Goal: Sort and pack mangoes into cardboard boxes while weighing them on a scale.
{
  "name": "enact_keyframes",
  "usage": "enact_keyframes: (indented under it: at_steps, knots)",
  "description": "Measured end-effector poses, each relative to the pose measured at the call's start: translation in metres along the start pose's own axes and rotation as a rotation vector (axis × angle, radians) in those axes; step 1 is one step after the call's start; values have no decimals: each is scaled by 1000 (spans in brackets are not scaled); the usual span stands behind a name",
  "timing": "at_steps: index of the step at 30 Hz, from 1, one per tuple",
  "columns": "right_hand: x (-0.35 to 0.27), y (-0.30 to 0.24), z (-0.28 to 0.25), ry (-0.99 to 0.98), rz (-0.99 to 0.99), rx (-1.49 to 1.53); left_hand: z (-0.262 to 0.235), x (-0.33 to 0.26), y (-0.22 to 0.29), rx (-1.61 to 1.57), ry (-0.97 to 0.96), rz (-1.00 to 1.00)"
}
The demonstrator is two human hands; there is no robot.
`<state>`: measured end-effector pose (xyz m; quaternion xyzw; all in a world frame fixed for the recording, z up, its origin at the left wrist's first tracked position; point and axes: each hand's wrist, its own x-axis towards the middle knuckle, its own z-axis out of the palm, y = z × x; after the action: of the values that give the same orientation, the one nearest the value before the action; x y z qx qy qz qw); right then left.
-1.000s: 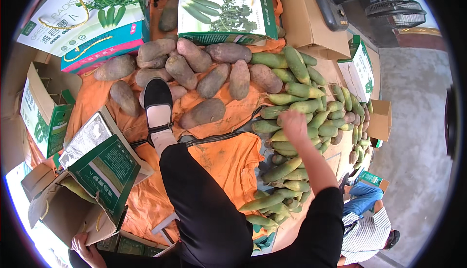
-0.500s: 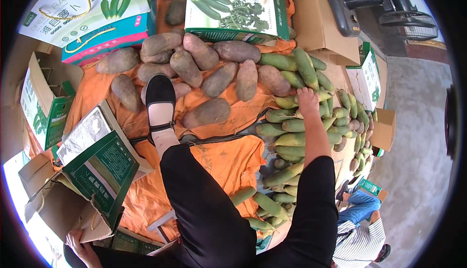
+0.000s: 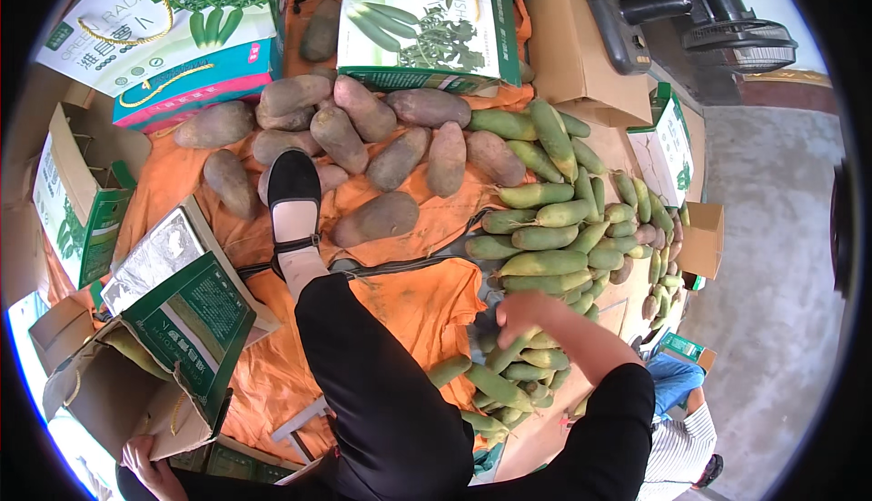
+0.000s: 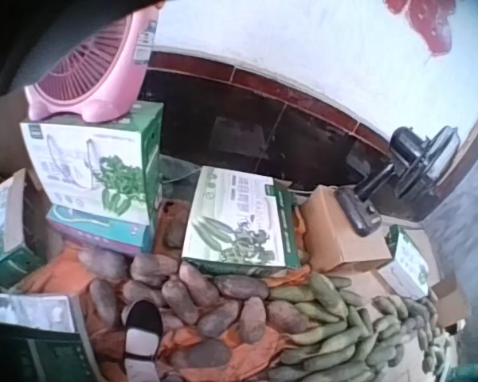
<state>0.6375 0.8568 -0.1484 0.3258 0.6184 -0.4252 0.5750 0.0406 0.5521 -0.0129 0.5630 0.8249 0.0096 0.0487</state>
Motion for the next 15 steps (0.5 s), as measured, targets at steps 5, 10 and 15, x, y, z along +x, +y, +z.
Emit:
enact_keyframes:
  at_steps: [5,10,15]
  knots:
    - [44,112,-97,1434,393,15,0,1,2,-14,-12,4]
    - [68,168,-164,1528,758,395,3,-3,1,-44,-25,-32]
    - [54,133,-187,1307,886,558,-5,-7,0,-64,1,-44]
